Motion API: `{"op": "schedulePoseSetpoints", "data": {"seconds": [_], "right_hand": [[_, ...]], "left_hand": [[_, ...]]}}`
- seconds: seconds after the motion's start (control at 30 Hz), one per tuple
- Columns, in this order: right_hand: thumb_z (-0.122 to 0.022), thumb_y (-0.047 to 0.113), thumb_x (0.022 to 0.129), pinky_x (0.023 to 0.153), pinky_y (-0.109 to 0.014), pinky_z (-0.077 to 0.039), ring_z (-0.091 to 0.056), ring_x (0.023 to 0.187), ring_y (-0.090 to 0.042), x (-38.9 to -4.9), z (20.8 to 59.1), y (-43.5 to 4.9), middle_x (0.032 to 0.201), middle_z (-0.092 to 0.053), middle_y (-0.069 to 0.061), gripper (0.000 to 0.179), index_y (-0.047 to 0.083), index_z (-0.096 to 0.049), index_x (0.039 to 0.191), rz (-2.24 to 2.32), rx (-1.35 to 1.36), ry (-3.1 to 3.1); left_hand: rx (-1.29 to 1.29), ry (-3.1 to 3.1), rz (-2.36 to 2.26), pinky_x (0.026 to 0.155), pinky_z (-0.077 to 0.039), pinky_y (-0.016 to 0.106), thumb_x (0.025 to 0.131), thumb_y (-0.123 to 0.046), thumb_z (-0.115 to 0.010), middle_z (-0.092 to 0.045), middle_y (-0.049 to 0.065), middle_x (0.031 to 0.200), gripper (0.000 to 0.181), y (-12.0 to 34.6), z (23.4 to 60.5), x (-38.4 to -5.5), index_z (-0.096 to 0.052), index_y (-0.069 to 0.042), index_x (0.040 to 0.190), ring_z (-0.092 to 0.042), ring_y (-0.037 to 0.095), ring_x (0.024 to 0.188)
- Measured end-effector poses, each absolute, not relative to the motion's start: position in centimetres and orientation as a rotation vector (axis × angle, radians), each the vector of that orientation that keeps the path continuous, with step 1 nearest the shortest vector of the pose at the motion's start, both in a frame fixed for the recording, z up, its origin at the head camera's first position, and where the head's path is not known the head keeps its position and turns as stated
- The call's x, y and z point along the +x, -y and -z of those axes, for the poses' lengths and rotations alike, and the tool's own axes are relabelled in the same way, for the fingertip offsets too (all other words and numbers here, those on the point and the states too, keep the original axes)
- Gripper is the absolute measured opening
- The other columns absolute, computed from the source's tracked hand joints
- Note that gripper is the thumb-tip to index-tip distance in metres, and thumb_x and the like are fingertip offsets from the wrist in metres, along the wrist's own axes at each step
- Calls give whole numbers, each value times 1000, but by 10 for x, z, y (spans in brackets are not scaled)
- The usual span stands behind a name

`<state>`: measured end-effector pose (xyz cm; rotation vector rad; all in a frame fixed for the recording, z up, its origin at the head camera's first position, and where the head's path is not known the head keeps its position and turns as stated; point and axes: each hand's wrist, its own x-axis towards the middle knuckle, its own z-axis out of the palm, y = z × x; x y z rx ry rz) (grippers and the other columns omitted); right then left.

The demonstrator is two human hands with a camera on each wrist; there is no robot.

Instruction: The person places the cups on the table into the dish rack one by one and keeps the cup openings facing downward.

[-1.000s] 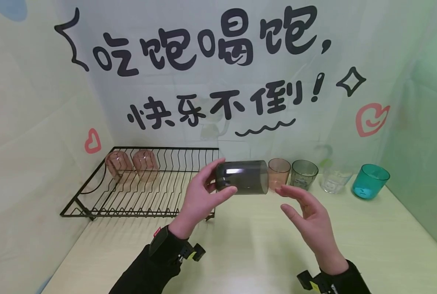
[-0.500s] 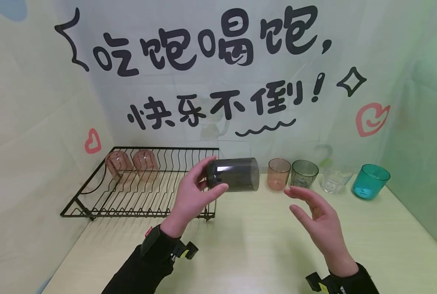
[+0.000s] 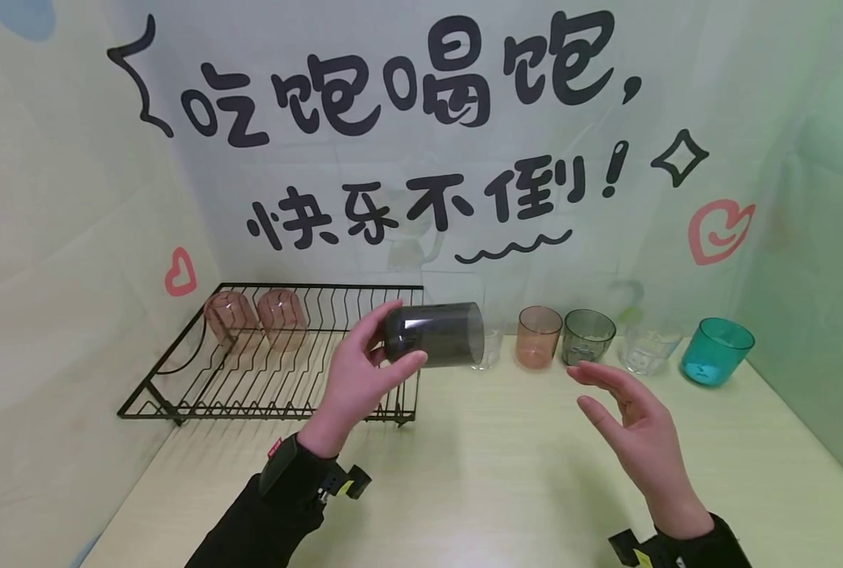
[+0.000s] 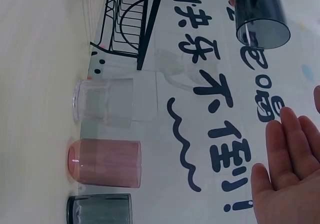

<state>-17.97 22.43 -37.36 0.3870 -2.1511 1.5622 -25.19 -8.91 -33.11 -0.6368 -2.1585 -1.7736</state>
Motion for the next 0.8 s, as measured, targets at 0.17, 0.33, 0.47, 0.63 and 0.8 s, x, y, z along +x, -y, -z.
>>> {"op": "schedulePoseSetpoints", "data": {"seconds": [0.17,0.33,0.47,0.63,0.8], "right_hand": [[-59,10,84,97,-24,-31,-48,111,-16,-179,375,-227,118,-56,-8,40,12,-51,124,-1525,374,2162],[-59,13,85,98,-22,-30,-48,111,-14,-177,376,-231,119,-56,-5,40,13,-51,124,-1506,328,2187],[-59,15,85,98,-21,-29,-47,112,-12,-177,377,-235,119,-56,-3,40,14,-50,125,-1474,296,2217],[-58,18,86,98,-22,-29,-46,113,-12,-177,378,-240,119,-56,-3,40,16,-50,125,-1450,262,2236],[-58,17,86,97,-21,-29,-46,113,-11,-176,379,-245,119,-56,-4,41,17,-49,126,-1435,250,2238]], "left_hand": [[-643,2158,1767,82,-46,32,69,-34,-75,-51,4,115,68,94,331,-253,-45,-22,129,-54,22,99],[-627,2167,1747,84,-45,31,69,-34,-75,-50,4,116,68,98,329,-254,-44,-24,129,-52,22,101],[-597,2203,1703,84,-45,30,68,-36,-75,-50,3,117,69,102,327,-254,-44,-27,129,-52,22,101],[-561,2271,1643,83,-46,30,67,-40,-75,-50,2,117,69,106,325,-255,-44,-30,128,-52,20,99],[-560,2290,1645,81,-47,32,68,-39,-75,-49,2,118,70,110,323,-257,-43,-29,129,-52,20,100]]}}
